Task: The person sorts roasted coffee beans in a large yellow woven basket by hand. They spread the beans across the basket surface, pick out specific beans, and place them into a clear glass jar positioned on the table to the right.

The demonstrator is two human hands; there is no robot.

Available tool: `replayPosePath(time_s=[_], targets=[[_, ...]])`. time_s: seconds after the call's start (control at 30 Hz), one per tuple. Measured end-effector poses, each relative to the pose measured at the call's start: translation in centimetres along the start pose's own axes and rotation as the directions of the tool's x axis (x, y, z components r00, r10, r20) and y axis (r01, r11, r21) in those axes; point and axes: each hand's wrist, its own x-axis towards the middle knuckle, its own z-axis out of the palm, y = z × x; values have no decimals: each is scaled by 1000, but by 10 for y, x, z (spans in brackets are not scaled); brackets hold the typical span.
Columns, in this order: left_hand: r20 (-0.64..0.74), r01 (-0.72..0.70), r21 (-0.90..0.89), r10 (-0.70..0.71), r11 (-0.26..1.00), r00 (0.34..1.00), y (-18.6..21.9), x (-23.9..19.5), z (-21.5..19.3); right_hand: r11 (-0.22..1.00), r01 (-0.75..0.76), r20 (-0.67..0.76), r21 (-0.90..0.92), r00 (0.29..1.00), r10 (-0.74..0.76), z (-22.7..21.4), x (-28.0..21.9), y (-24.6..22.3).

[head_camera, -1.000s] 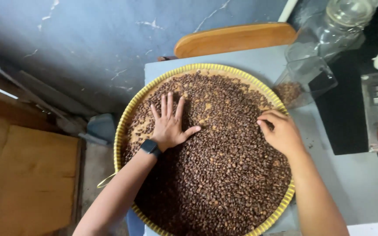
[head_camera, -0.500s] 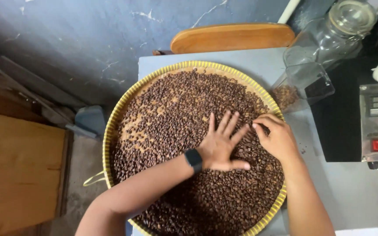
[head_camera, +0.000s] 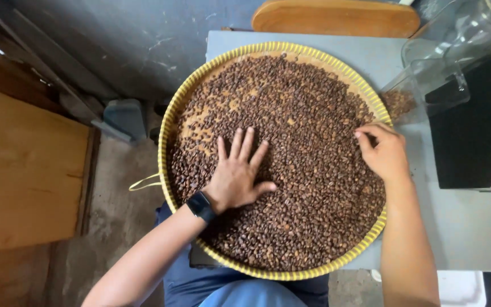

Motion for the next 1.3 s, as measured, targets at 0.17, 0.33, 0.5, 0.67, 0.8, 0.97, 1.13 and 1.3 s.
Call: replayPosePath(time_s=[0.17,0.33,0.5,0.67,0.8,0.97,1.13,1.3], targets=[[4,25,-154,-25,988,1000,-17,-26,-3,998,11,9,-58,1000,-11,-2,-4,-22],[-16,30,-303,-37,952,999,-13,-62,-16,998,54,172,37,983,-59,-15,-9,-121],[-127,17,-343,-64,939,990,-12,-84,-6,973,125,443,-195,896,-26,-15,-20,-145],[-179,-16,-369,-54,929,982,-14,-89,1,954,187,432,-235,899,-70,-1,-28,-129],[-227,-43,-357,-42,933,973,-14,-88,0,958,206,418,-200,902,-107,4,-32,-122],[-250,-59,-346,-31,936,968,-15,-89,2,977,143,384,-156,921,-73,2,-31,-127],[-290,-82,-330,-18,940,957,-13,-89,3,999,-8,219,-47,976,18,-19,-18,-132],[-254,-28,-319,-57,947,966,-14,-87,11,925,-378,-95,-38,923,373,-43,-3,-77]])
